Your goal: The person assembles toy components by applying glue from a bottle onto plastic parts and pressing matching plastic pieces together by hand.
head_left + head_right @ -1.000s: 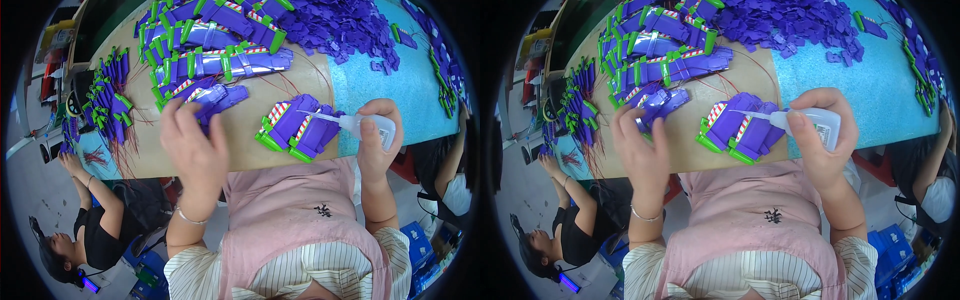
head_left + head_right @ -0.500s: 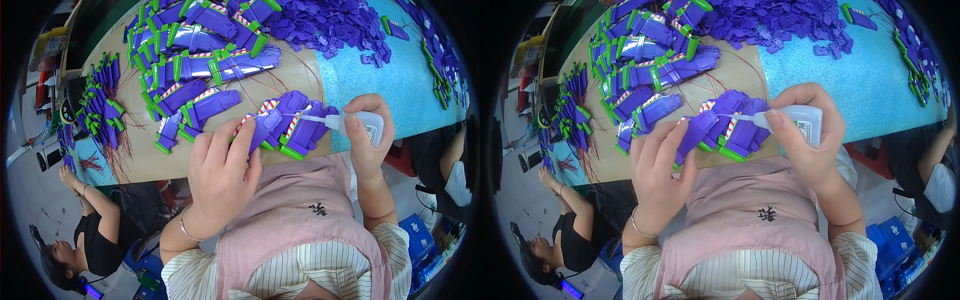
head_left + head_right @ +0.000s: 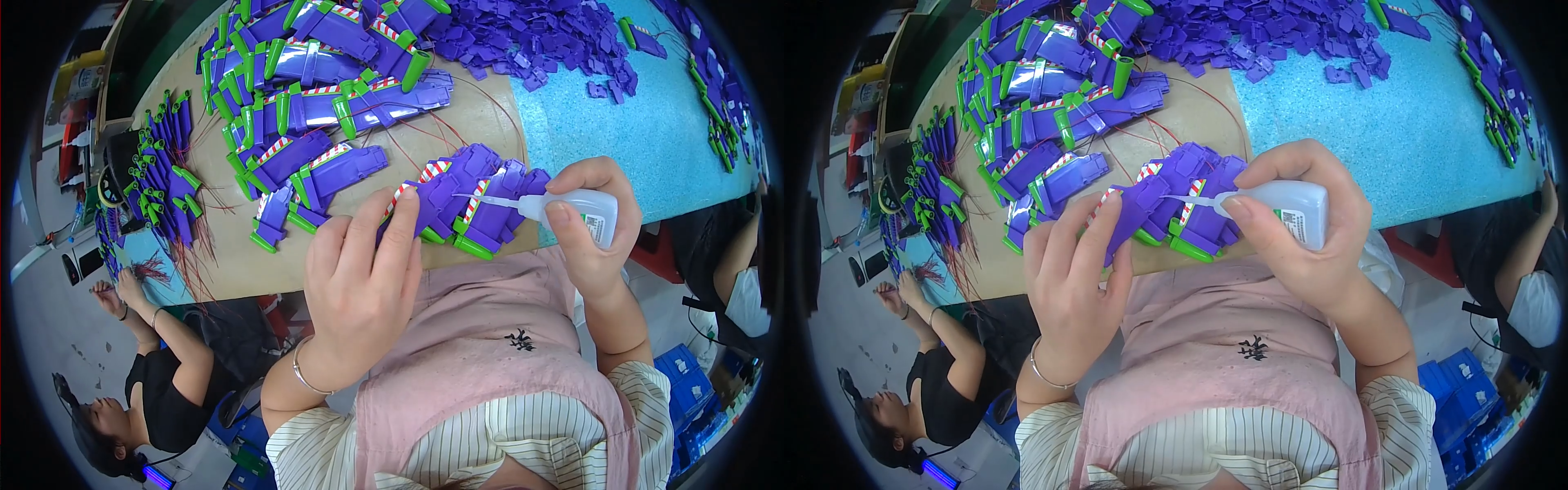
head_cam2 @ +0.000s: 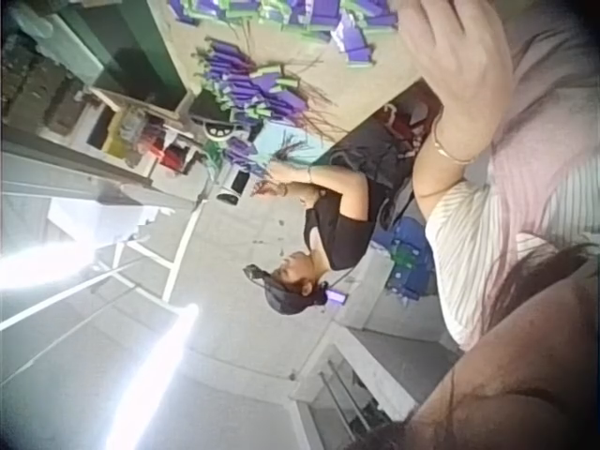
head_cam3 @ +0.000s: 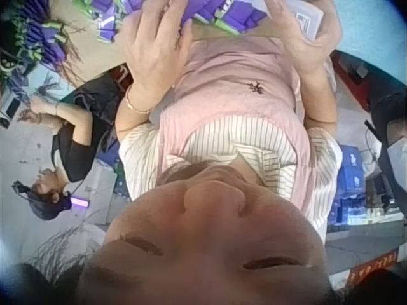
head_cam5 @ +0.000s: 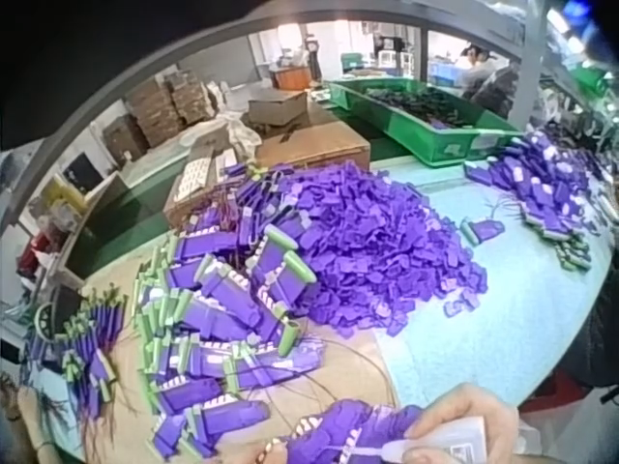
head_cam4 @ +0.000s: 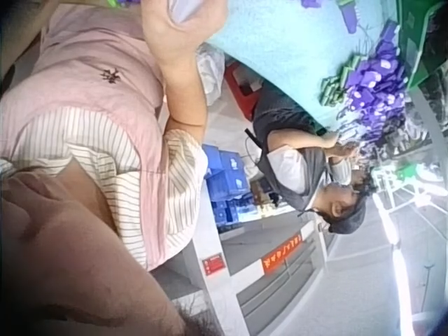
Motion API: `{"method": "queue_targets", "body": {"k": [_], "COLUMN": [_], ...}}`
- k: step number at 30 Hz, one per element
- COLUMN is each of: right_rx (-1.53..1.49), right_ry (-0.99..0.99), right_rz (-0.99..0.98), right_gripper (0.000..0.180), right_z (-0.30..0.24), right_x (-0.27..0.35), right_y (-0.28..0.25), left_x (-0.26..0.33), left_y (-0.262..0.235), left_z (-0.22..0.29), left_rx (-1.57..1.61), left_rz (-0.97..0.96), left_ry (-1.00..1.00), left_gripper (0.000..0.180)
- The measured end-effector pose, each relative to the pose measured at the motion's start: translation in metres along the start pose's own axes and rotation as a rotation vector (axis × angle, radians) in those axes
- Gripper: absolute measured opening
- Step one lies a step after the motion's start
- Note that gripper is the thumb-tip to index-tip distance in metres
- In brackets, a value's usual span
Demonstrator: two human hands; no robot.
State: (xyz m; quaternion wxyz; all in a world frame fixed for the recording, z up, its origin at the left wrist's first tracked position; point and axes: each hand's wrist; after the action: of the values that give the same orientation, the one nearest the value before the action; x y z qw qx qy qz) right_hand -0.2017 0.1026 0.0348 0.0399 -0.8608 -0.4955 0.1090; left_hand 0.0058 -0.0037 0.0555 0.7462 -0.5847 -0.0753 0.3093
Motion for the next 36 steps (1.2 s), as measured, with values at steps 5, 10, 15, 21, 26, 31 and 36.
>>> {"method": "queue_targets", "body": {"k": [5,10,15,21,26,31,36], "right_rx": [-0.112,0.057,-0.035,-0.073,-0.057,-0.065,-0.049], "right_ry": [-0.008,-0.064,-0.018,-0.014,-0.008,0.002,-0.006], "right_rz": [0.028,-0.013,0.128,0.230,0.161,0.137,0.144], "right_gripper": [0.022,0.021,0.018,0.017,0.016,0.016,0.015], "right_z": [-0.004,-0.004,0.003,0.012,0.011,0.007,0.006], "right_x": [-0.002,-0.006,0.003,0.004,0.002,0.000,0.000], "right_y": [0.004,0.004,-0.006,-0.011,-0.007,-0.005,-0.007], "left_x": [0.001,0.001,-0.005,-0.015,-0.003,0.003,0.001], "left_y": [-0.001,0.000,0.004,0.017,0.010,0.006,-0.009], "left_z": [-0.001,-0.003,0.001,-0.001,-0.046,-0.052,-0.017], "left_rx": [-0.149,-0.190,-0.085,0.173,-0.186,-0.075,0.148], "left_rz": [0.026,0.053,0.066,0.034,0.066,0.011,-0.019], "left_ry": [0.102,0.136,0.075,0.009,-0.189,-0.153,-0.084], "left_gripper": [0.044,0.045,0.040,0.038,0.030,0.037,0.046]}}
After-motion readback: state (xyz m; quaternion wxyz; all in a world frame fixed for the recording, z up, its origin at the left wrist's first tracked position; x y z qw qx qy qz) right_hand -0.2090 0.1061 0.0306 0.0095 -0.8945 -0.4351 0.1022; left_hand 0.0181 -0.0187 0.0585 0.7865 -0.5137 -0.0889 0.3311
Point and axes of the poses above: each hand's wrist, its own x-axis away from the middle knuckle, its own y-axis out of the palm, z = x × y, and after that the axes turned 5 degrees about x, right-handed
